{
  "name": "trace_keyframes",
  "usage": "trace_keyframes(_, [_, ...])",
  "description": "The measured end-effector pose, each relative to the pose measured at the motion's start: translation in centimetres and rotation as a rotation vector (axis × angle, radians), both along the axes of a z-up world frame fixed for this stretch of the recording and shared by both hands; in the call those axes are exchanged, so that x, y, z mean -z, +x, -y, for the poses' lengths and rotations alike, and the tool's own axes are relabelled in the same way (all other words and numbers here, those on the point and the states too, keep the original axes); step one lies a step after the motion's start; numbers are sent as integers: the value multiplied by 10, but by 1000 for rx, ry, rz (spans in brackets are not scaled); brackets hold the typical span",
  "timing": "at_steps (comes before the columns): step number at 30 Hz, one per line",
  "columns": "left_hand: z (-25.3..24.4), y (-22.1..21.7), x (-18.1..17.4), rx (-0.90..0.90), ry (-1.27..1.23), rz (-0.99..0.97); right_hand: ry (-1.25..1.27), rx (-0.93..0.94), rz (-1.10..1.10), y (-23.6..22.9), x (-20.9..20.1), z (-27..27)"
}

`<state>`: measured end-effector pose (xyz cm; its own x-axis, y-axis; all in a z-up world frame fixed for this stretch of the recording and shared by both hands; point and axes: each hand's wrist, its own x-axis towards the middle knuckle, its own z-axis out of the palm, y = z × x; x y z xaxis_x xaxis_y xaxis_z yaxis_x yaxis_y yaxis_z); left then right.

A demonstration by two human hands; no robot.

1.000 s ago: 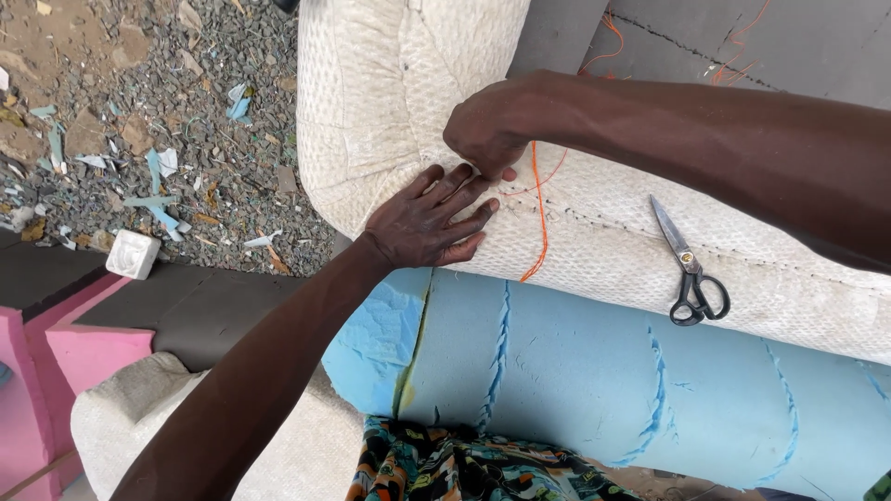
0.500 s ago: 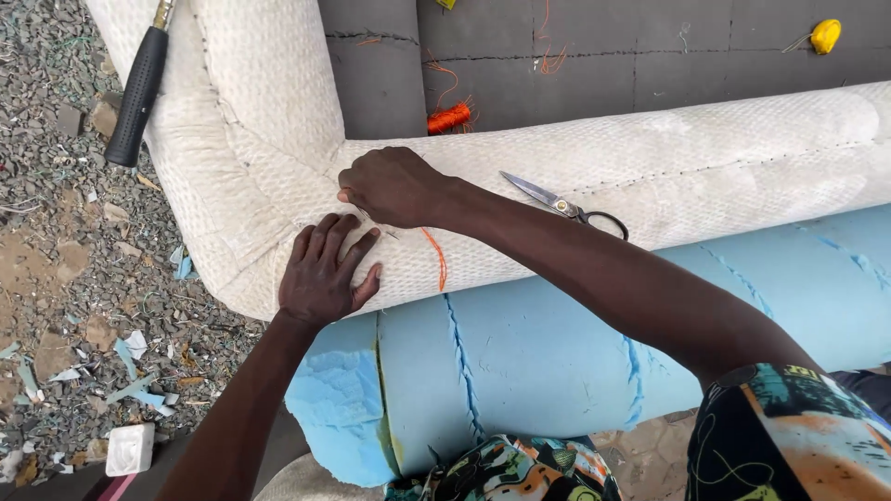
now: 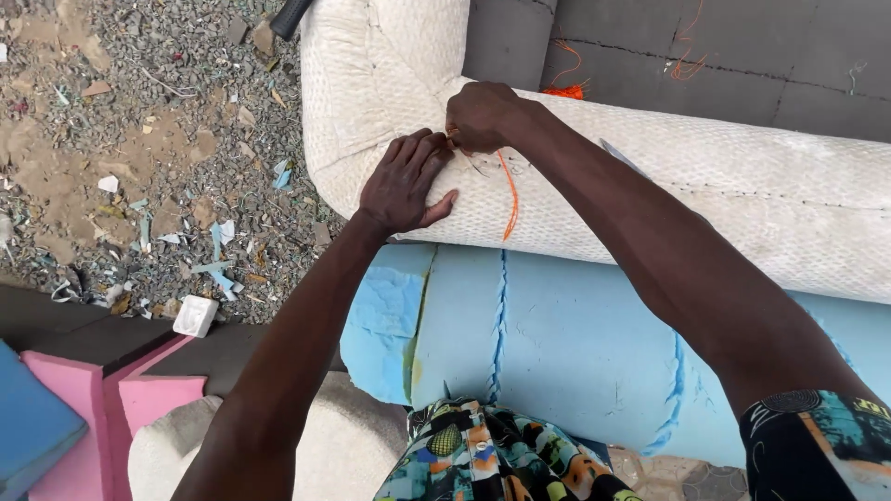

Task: Hand-sewing orange thread through white padding to secure it to a furniture frame.

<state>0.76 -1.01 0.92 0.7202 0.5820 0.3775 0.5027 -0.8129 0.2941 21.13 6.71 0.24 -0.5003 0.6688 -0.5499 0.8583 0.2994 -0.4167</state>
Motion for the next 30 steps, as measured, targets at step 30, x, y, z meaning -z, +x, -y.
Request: trace_keyframes(30, [93, 101, -26, -916, -482, 760, 604, 538, -736, 14, -29, 159])
